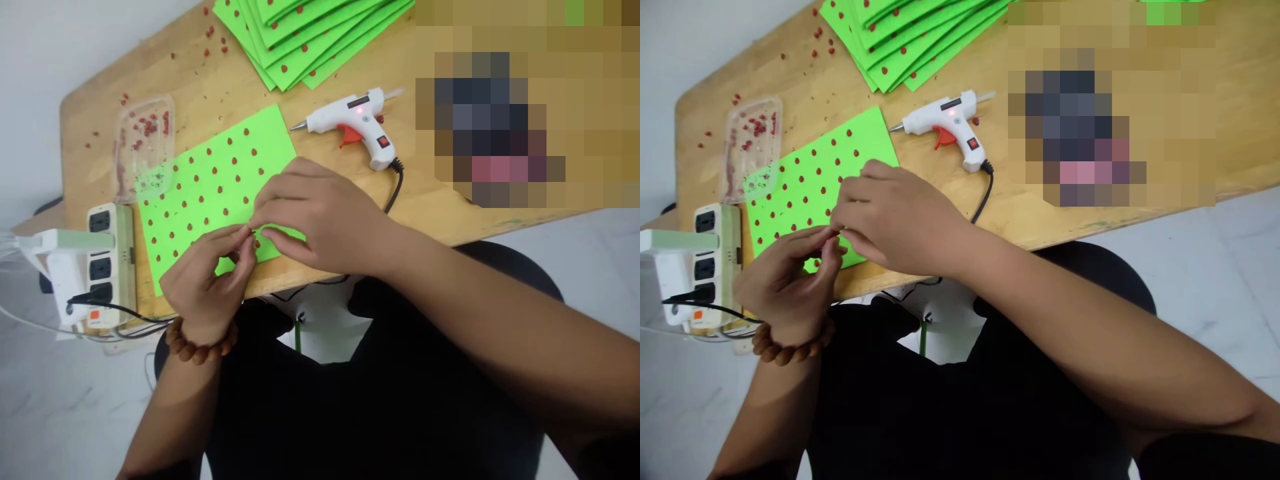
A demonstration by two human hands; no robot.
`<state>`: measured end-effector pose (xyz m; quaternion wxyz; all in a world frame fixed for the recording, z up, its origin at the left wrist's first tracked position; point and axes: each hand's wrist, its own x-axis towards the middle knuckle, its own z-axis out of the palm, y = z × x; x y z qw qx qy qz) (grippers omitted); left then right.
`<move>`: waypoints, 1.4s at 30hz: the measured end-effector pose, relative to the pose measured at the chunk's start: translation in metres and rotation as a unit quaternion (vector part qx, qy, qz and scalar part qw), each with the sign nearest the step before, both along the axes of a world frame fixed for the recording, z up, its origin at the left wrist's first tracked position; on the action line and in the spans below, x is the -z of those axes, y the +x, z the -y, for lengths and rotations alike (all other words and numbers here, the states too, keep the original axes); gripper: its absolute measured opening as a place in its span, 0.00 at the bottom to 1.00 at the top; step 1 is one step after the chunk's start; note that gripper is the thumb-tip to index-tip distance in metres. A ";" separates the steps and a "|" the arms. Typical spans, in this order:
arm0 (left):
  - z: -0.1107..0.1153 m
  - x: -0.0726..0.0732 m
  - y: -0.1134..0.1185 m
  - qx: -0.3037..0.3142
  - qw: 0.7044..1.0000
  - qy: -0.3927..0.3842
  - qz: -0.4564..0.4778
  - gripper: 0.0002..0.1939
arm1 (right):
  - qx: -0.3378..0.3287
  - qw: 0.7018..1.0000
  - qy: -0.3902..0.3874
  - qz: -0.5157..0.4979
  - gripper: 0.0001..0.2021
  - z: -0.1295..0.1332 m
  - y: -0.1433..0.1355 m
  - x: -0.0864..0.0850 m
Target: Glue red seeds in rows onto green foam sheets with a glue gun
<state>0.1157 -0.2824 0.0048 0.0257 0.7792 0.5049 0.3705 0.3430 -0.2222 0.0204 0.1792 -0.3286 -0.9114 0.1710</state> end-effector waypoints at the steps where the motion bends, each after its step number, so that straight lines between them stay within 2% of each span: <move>1: 0.002 0.001 0.001 0.003 1.000 0.000 0.014 0.07 | -0.009 1.000 0.002 -0.003 0.23 0.000 0.000 0.000; 4: 0.005 0.003 0.002 0.008 0.999 -0.001 0.032 0.08 | -0.010 1.000 0.011 -0.027 0.21 -0.001 0.000 0.005; 7: 0.003 0.006 -0.001 0.019 0.999 -0.014 0.032 0.08 | -0.004 0.995 0.040 -0.092 0.19 -0.002 -0.002 0.017; 11: -0.001 0.012 -0.003 0.025 0.997 -0.002 0.072 0.06 | -0.003 0.971 0.097 -0.217 0.13 -0.005 -0.005 0.033; 14: 0.000 0.014 -0.001 0.005 0.995 -0.017 0.095 0.04 | -0.008 0.963 0.108 -0.248 0.08 -0.006 -0.005 0.036; 18: 0.001 0.013 0.002 -0.011 0.994 -0.037 0.102 0.03 | 0.012 0.978 0.071 -0.198 0.08 -0.004 -0.004 0.031; 24: 0.000 0.015 0.006 0.031 0.992 -0.020 0.122 0.09 | 0.032 0.981 0.062 -0.182 0.10 -0.002 -0.006 0.028; 26: -0.002 0.014 0.005 0.026 0.993 -0.011 0.114 0.09 | 0.030 0.985 0.058 -0.160 0.09 -0.004 -0.005 0.027; 29: -0.006 0.013 0.003 0.018 0.999 0.010 0.026 0.08 | 0.041 0.995 0.014 -0.085 0.10 -0.009 0.000 0.022; 33: -0.011 0.017 -0.001 0.037 0.993 0.026 -0.106 0.07 | 0.106 0.992 -0.058 0.020 0.15 -0.018 0.011 0.019; 42: -0.011 0.026 0.007 0.048 0.982 0.058 -0.173 0.06 | 0.099 0.991 -0.075 0.046 0.16 -0.021 0.013 0.024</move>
